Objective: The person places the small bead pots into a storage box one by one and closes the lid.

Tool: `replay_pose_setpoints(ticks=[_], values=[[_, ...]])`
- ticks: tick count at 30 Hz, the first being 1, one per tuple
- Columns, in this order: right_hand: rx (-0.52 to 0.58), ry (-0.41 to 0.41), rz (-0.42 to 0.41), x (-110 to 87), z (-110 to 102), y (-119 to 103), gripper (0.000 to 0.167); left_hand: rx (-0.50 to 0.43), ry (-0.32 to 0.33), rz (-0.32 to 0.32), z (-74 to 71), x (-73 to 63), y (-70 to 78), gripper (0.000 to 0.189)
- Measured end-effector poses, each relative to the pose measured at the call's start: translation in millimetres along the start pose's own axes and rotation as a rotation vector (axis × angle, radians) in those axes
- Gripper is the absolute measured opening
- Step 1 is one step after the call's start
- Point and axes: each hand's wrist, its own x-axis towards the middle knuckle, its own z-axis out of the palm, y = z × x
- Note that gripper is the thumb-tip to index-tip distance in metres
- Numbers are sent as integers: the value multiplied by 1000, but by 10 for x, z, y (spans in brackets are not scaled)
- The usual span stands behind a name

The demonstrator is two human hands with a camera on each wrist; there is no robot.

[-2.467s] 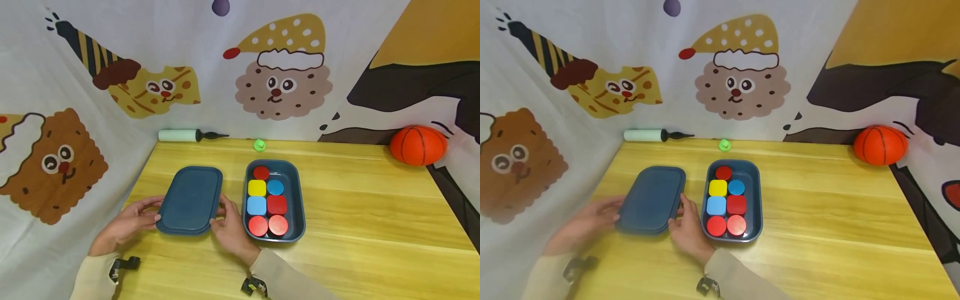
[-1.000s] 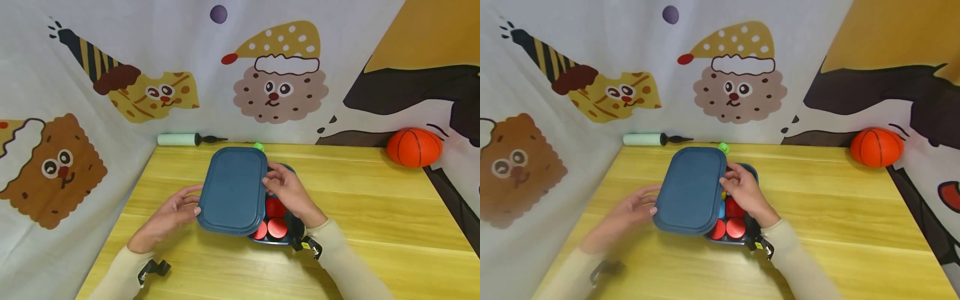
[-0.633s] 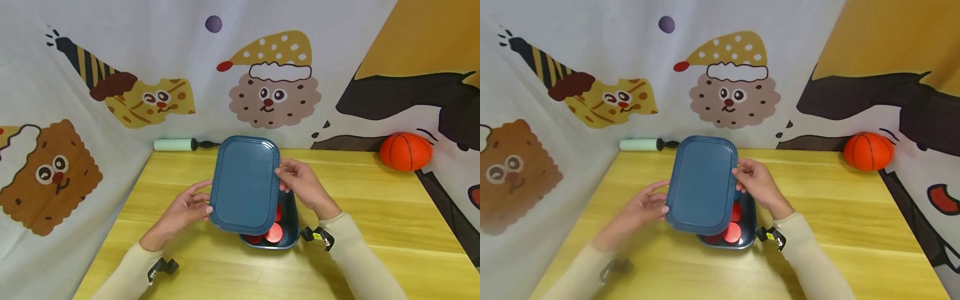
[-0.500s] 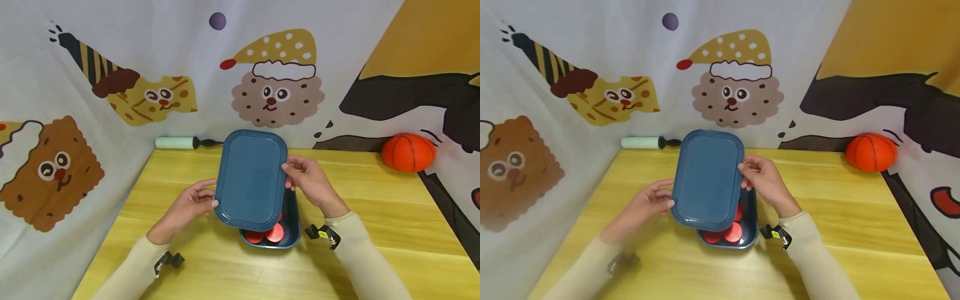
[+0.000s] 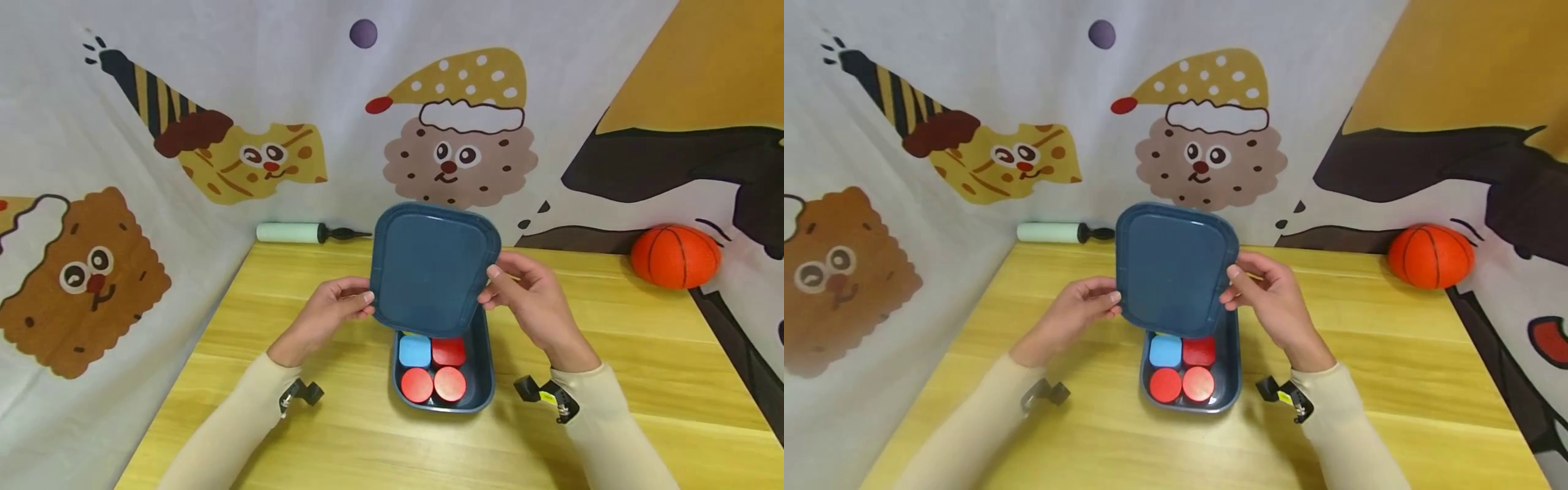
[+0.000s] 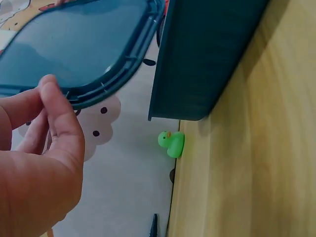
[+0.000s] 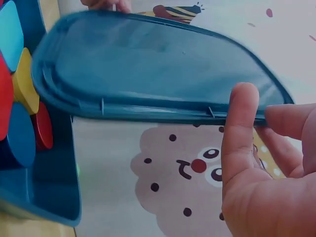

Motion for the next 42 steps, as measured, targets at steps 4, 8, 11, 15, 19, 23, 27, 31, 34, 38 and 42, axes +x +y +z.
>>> replay_pose_setpoints(ticks=[4,8,11,15,19,23,27,31,34,38,42], values=[[25,-3,-62,-97,-35,8,29,-120,-35,-28,23,72,21,37],[161,-77,-153,-154,-66,39,28,-279,-54,-33,25,105,60,36],[266,-131,-190,-165,-72,68,29,-337,-46,-18,18,110,101,36],[293,-132,-181,-189,-73,103,27,-320,-40,-10,30,115,138,39],[196,-46,-106,-239,-79,134,21,-248,-32,-5,55,128,139,44],[9,-1,-3,-297,-98,178,17,-154,-29,18,49,127,112,47],[-155,-21,48,-364,-145,238,28,-46,-33,65,54,128,81,51],[-198,-49,61,-432,-196,332,42,31,0,82,125,163,33,56],[-200,-73,81,-462,-200,424,50,51,43,51,199,177,-43,54],[-266,-78,141,-509,-153,536,56,63,78,9,295,173,-181,49],[-417,-58,152,-534,-95,603,61,83,89,-22,347,172,-281,51]])
